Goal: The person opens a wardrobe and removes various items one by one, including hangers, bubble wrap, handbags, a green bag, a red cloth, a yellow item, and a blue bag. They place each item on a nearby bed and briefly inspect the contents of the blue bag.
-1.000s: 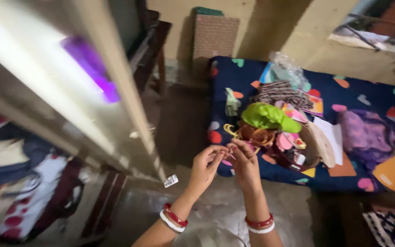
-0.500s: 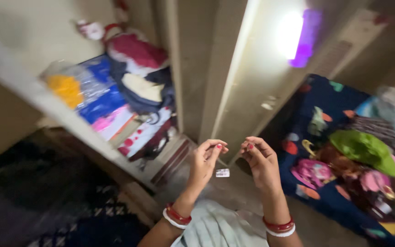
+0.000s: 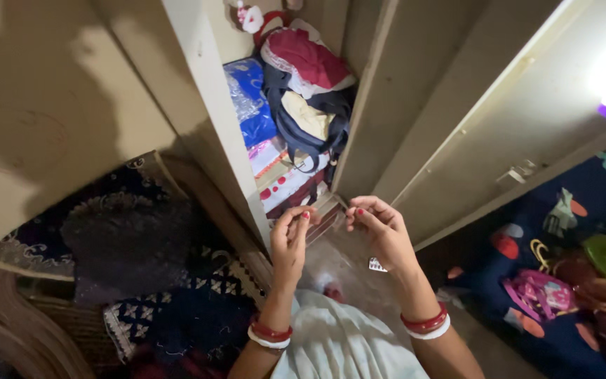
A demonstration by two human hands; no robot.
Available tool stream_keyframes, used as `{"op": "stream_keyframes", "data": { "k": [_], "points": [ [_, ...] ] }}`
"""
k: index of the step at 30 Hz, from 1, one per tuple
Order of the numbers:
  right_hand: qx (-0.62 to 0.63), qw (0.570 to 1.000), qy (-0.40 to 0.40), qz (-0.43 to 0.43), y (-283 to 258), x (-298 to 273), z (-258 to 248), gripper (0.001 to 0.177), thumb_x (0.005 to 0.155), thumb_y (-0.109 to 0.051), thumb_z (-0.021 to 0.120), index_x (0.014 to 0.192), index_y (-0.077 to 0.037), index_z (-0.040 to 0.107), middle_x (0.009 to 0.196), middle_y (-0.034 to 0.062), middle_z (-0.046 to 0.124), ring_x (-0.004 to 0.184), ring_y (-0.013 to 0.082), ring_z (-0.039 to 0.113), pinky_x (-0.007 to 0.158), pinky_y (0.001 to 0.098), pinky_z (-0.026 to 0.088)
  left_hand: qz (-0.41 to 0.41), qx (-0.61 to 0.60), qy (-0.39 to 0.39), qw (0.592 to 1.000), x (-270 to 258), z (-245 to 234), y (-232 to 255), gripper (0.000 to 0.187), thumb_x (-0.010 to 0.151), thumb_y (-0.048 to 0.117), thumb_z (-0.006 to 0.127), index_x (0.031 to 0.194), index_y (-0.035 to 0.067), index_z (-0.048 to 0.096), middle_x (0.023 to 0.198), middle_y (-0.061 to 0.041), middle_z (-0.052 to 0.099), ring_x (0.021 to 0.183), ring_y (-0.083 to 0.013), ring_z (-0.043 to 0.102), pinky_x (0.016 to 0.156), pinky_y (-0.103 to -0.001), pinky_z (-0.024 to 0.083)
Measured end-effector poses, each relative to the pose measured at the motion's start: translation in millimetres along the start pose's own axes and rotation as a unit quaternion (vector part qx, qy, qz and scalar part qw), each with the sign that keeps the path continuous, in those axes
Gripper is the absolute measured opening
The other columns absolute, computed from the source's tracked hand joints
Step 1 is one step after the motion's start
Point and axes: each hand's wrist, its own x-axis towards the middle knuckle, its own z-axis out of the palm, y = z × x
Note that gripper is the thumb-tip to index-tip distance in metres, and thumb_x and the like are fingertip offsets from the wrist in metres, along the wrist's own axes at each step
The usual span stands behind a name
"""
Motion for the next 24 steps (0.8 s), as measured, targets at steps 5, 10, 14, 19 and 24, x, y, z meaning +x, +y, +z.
{"op": "stream_keyframes", "data": {
  "k": [5,10,14,19,24],
  "points": [
    [0.025,0.999,-0.004,0.040,7.2,23.2,12.7,0.019,0.101,-0.001,0.058,0.117,0.004,0.066,0.098,0.0106,0.072,0.085,0.0183,0.068,0.081,0.0329,0.056,-0.028,0.038,0.030,0.998,13.0,-8.8,0.6,0.020,0.103,0.012,0.057,0.107,-0.003,0.070,0.094,-0.008,0.075,0.092,-0.0136,0.071,0.086,-0.026,0.054],
    [0.029,0.997,-0.010,0.068,19.5,62.8,13.7,0.019,0.101,-0.001,0.057,0.118,0.003,0.066,0.099,0.0095,0.072,0.084,0.0174,0.068,0.079,0.0309,0.055,-0.014,0.033,0.023,0.999,40.1,-12.6,-3.9,0.019,0.103,0.010,0.057,0.108,-0.003,0.070,0.094,-0.008,0.073,0.092,-0.0133,0.069,0.086,-0.026,0.053],
    [0.029,0.998,-0.028,0.051,23.4,105.4,6.0,0.020,0.102,-0.002,0.057,0.119,0.003,0.066,0.100,0.0100,0.072,0.087,0.0172,0.069,0.081,0.0307,0.056,-0.013,0.062,0.011,0.998,70.7,-8.7,-12.3,0.019,0.103,0.009,0.056,0.109,-0.002,0.071,0.094,-0.008,0.074,0.091,-0.0138,0.071,0.085,-0.026,0.054],
    [-0.016,1.000,0.002,0.015,27.1,171.9,-14.5,0.023,0.101,-0.002,0.058,0.121,0.004,0.066,0.106,0.0084,0.071,0.091,0.0155,0.068,0.081,0.0295,0.054,-0.005,-0.008,0.002,1.000,123.3,3.2,-40.2,0.020,0.105,0.010,0.058,0.117,-0.004,0.066,0.110,-0.010,0.072,0.104,-0.0150,0.069,0.094,-0.028,0.055],
    [-0.202,0.974,0.033,-0.097,60.0,297.0,-63.3,0.038,0.096,-0.006,0.062,0.133,0.000,0.060,0.122,0.0037,0.066,0.103,0.0125,0.065,0.084,0.0292,0.055,0.078,0.055,0.003,0.995,177.4,14.8,-46.9,0.030,0.104,0.011,0.059,0.132,-0.001,0.058,0.129,-0.011,0.066,0.116,-0.0184,0.065,0.098,-0.029,0.053]
  ]
}}
